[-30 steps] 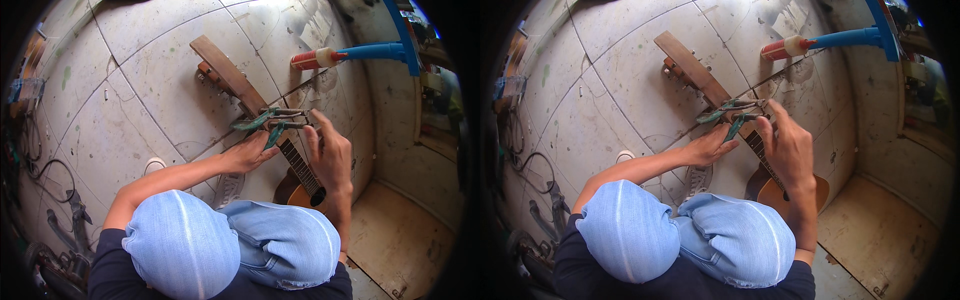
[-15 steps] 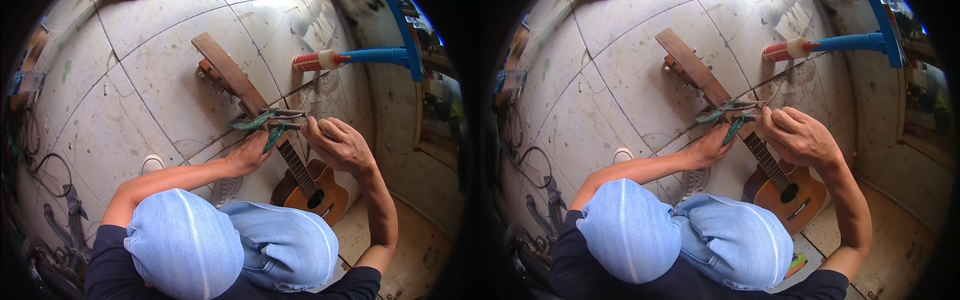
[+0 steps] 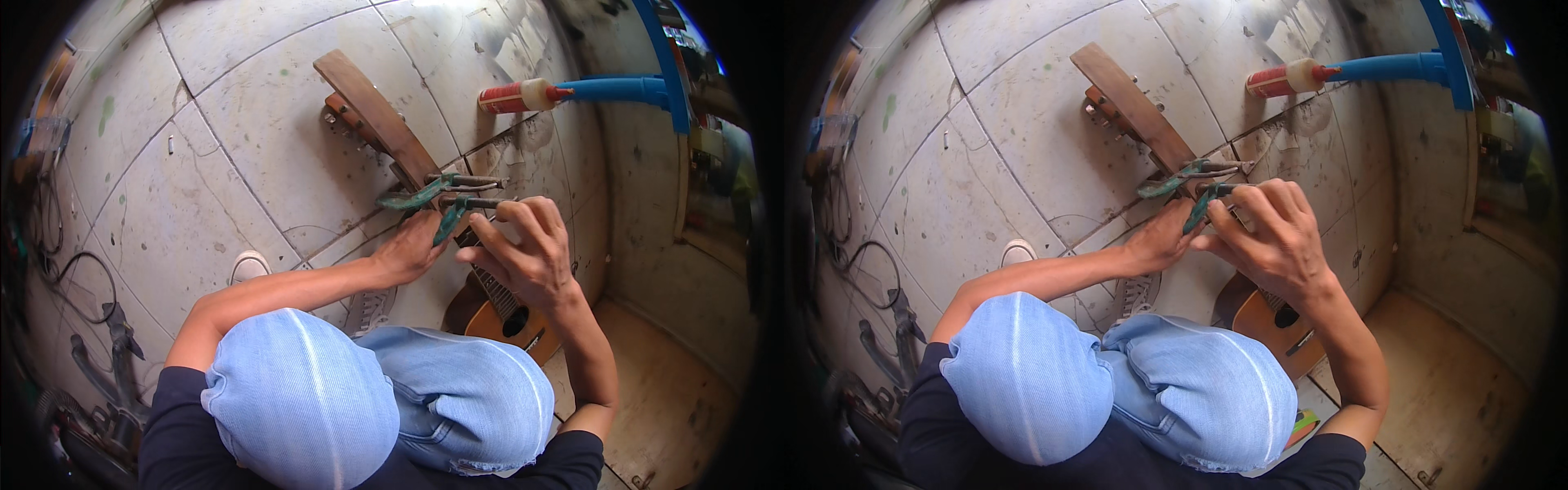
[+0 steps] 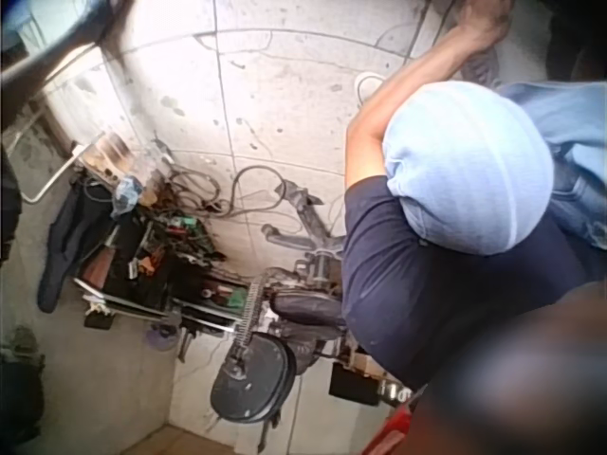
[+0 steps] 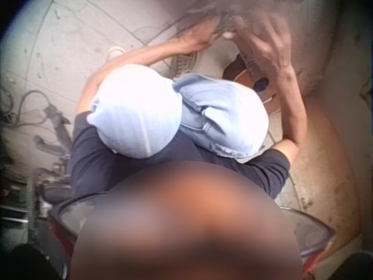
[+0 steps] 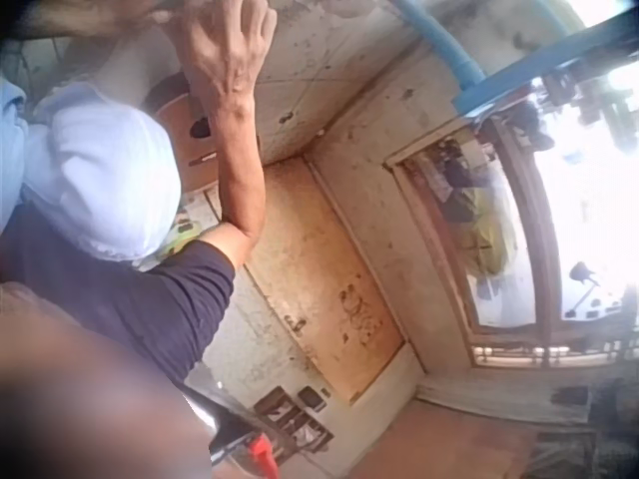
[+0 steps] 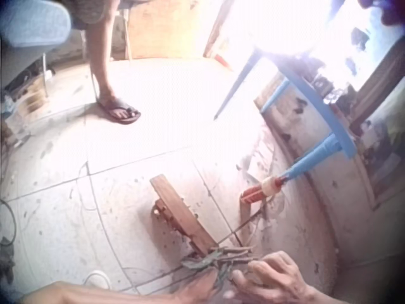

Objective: The person sits on the floor and uses a green C-clamp to secure a wooden block against the headstock of an acoustic guitar. They tighten the clamp, adjust the position of the wood and guitar, and then remove the clamp to inspect the headstock area.

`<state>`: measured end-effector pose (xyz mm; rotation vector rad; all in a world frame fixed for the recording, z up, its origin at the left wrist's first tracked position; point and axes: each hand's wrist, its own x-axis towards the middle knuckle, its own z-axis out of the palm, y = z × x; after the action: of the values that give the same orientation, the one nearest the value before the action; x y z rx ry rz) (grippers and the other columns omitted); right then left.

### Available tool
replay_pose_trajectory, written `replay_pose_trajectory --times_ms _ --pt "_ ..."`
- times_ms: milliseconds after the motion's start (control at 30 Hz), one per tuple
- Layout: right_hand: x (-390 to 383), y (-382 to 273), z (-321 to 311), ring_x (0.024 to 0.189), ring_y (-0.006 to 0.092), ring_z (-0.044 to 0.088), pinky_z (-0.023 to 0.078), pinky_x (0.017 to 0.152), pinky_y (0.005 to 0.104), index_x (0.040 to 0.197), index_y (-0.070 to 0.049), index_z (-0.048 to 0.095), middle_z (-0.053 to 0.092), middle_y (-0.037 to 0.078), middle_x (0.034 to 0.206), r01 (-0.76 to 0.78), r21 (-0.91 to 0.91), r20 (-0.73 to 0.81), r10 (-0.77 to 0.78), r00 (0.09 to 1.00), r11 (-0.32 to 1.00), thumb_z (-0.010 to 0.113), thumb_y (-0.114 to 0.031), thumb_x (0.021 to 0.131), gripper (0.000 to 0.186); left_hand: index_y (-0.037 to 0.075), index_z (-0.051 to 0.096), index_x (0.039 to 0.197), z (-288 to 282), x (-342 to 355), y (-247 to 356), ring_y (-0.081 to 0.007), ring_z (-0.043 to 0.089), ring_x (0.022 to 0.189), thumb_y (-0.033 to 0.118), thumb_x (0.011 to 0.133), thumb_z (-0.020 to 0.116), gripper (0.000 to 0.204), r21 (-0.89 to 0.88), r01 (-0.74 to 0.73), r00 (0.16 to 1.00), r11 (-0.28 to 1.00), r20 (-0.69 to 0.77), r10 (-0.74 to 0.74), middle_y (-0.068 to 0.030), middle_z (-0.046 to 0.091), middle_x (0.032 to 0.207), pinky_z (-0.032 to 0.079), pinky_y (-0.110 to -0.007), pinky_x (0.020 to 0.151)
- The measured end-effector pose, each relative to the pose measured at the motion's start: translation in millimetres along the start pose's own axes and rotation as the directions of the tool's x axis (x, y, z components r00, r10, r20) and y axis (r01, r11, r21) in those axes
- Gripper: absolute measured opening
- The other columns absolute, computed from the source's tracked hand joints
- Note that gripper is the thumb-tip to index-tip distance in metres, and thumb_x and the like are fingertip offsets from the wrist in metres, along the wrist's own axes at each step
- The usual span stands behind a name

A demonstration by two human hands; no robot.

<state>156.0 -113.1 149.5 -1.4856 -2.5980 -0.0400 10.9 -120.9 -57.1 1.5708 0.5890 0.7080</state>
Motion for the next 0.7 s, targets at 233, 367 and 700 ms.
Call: replay_pose_trajectory --times_ms 233,367,700 --pt "-3 10 12 0.087 0.0272 0.059 0.050 0.078 0.0393 0.094 -0.007 0.066 0.059 0.006 0.099 -0.230 -0.061 -0.112 0.222 0.969 0.971 0.086 -0.025 0.078 0.032 0.001 0.049 0.106 -11 1 9 -0.0429 0.056 0.095 0.020 0.103 0.059 0.022 0.012 0.053 0.995 0.999 0.087 -0.054 -0.0235 0.057 0.100 0.045 -0.051 0.085" --pt "-25 32 15 0.100 0.0312 0.066 0.053 0.088 0.0418 0.101 -0.005 0.065 0.066 0.012 0.105 -0.382 0.201 -0.070 0.402 0.913 0.902 0.085 -0.023 0.080 0.034 0.001 0.051 0.107 -10 3 13 -0.0425 0.056 0.093 0.017 0.101 0.062 0.021 -0.026 0.053 0.996 0.998 0.080 -0.050 -0.0235 0.056 0.098 0.045 -0.050 0.084" --pt "-19 12 11 0.084 0.0327 0.071 0.055 0.072 0.0407 0.084 -0.004 0.062 0.071 0.014 0.086 -0.414 -0.268 0.165 0.465 0.870 0.870 0.072 -0.024 0.092 0.024 0.000 0.052 0.105 0 3 6 -0.0458 0.057 0.098 0.018 0.100 0.060 0.021 0.050 0.096 0.994 0.994 0.055 -0.099 -0.0262 0.058 0.100 0.046 -0.052 0.087"
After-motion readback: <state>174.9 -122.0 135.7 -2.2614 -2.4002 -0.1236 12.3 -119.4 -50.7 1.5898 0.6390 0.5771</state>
